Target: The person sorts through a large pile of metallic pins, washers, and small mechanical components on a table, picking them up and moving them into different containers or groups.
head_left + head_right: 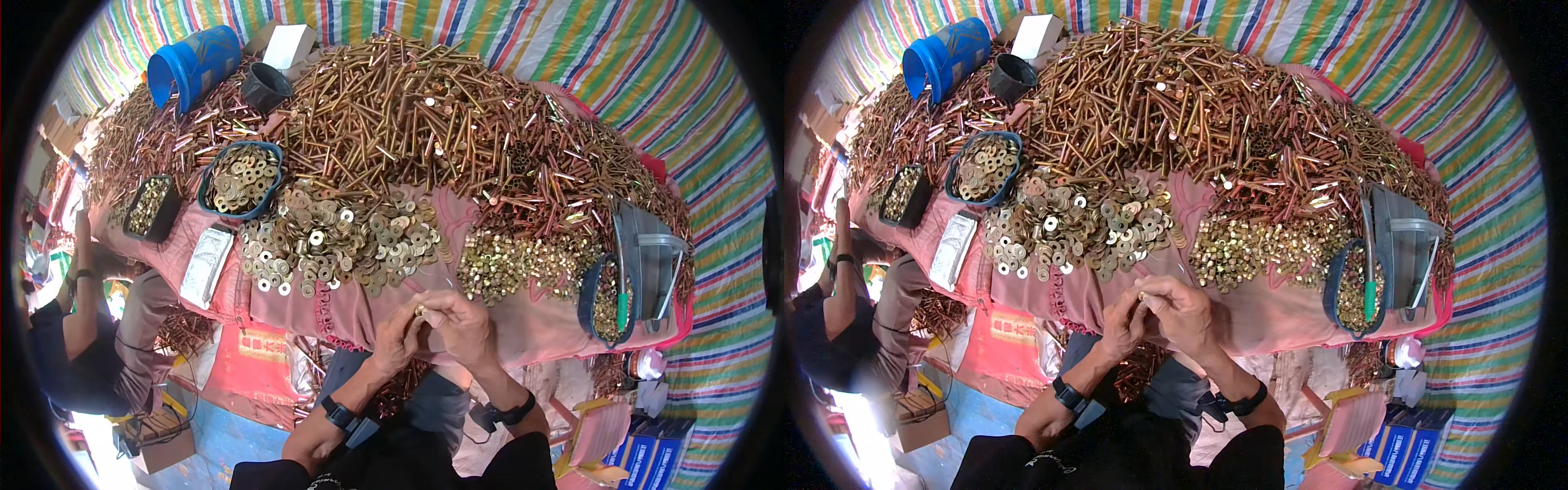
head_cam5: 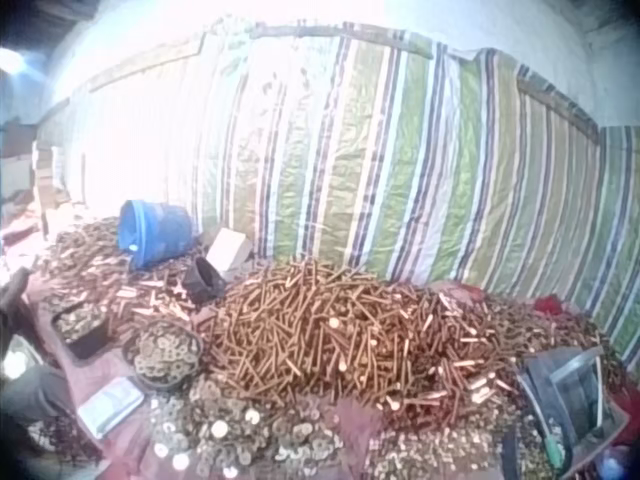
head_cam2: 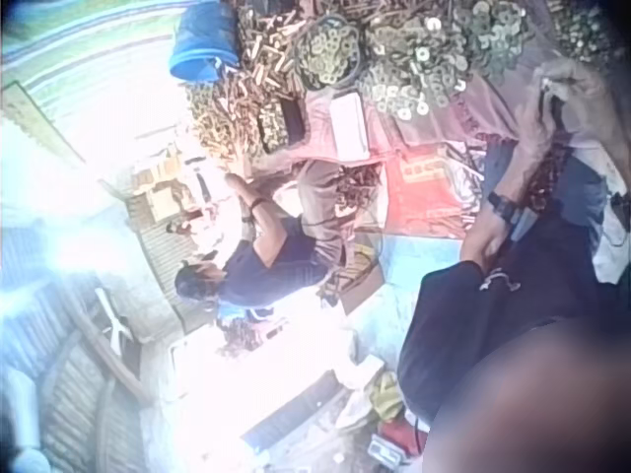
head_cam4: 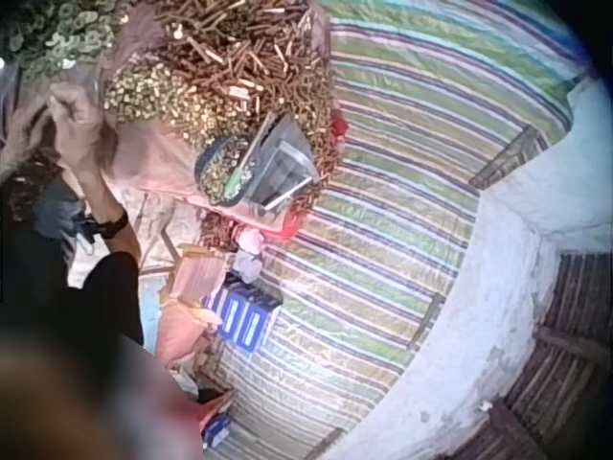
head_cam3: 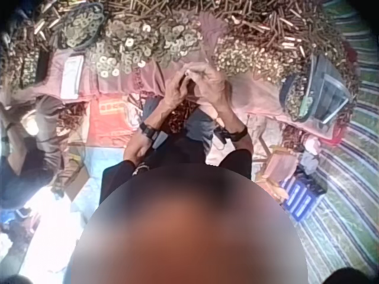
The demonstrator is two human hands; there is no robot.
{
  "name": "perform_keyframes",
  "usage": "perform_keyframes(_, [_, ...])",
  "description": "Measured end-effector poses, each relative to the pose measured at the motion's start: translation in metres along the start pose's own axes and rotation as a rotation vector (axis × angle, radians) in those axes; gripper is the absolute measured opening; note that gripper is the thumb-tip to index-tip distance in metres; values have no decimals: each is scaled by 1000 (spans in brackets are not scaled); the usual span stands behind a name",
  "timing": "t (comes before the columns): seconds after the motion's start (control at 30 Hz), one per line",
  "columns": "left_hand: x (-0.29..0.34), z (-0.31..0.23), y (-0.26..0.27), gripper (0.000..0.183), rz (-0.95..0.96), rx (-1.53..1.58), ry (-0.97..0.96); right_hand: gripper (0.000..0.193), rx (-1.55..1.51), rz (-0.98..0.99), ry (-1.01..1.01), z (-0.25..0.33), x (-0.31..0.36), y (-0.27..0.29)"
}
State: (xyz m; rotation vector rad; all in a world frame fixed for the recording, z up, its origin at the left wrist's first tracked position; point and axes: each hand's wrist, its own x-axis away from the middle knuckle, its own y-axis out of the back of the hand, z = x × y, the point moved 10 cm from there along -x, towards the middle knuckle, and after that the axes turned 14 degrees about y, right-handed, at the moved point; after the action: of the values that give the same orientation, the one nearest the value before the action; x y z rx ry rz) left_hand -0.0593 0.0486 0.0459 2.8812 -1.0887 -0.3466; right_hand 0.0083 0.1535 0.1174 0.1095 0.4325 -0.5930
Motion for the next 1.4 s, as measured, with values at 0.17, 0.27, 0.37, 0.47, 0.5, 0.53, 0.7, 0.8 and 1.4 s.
perform_keyframes(0.17, [1,4,1,35,19,-12,9,17,576,307,532,50,-8,-23])
perform_keyframes(0.27, [0,10,-2,33,58,10,78,19,574,300,507,51,-12,-20])
perform_keyframes(0.37, [-1,2,-1,32,40,23,24,19,539,229,399,43,-14,-16])
perform_keyframes(0.47, [-1,-5,1,31,19,44,-28,22,488,181,167,24,-10,-10])
perform_keyframes(0.5, [-1,-6,1,31,16,43,-32,22,476,160,142,23,-9,-9])
perform_keyframes(0.53, [-1,-6,1,31,15,42,-37,22,464,132,118,22,-9,-7])
perform_keyframes(0.7, [1,1,2,29,19,5,10,19,660,210,333,45,-10,-18])
perform_keyframes(0.8, [1,0,3,28,15,9,10,16,719,211,276,41,-8,-16])
perform_keyframes(1.4, [3,5,4,29,16,-29,47,21,634,237,393,33,-3,-18])
